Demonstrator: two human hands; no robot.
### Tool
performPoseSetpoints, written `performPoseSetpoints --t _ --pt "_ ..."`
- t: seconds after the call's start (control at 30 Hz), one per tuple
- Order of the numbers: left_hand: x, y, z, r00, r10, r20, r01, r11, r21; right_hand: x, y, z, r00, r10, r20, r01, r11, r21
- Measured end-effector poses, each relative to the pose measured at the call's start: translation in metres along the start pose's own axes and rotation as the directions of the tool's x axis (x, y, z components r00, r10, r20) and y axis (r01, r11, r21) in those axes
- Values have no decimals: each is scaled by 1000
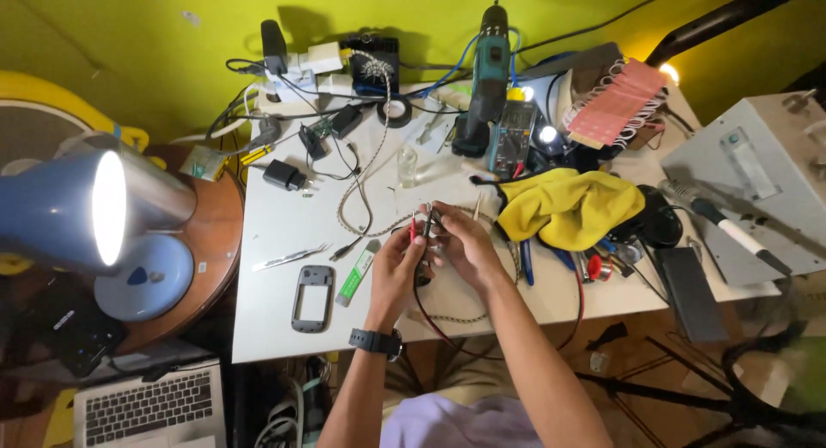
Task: Testing electronic components on a mobile phone motherboard using a multimeter and handling phone parts.
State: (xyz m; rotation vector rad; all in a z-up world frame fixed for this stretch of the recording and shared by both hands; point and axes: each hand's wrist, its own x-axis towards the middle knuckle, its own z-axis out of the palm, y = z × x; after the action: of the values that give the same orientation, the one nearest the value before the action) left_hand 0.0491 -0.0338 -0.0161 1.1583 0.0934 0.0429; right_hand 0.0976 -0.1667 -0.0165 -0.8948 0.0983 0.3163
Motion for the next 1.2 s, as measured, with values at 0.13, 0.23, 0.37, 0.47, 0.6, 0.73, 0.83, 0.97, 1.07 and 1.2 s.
performPoseSetpoints --t 0.13,0.23,0.37,0.47,0.6,0.73,0.83,0.97,1.07,1.2 --pt "-7 -3 -6 999 42 -15 -43 997 -68 -13 -4 9 995 -98 -10 97 994 -46" --pt "-9 6 -3 990 142 26 -143 990 15 0 11 -9 982 -187 -19 184 979 -91" --pt "-6 -7 -8 966 243 90 -258 940 225 1 10 -10 973 -204 107 220 961 -165" --pt "-7 -10 -5 956 274 109 -294 903 312 -11 -4 8 976 -154 154 192 944 -268" --pt "-12 4 1 956 280 91 -291 859 420 -11 -1 12 979 -163 122 198 899 -390" --pt "-17 17 6 935 323 149 -353 792 498 -12 -5 8 984 -158 82 178 888 -424" --pt "-12 -8 -2 944 318 84 -320 827 462 -22 -12 24 978 -178 112 211 822 -529" --pt "-9 -21 -6 925 377 -52 -267 740 617 -15 4 11 869 -357 343 491 537 -686" --pt "-8 -31 -12 890 445 -96 -283 706 649 -9 19 -2 799 -439 411 574 349 -741" --pt "-8 -27 -14 876 453 -166 -275 751 601 -23 17 9 812 -482 329 518 335 -787"
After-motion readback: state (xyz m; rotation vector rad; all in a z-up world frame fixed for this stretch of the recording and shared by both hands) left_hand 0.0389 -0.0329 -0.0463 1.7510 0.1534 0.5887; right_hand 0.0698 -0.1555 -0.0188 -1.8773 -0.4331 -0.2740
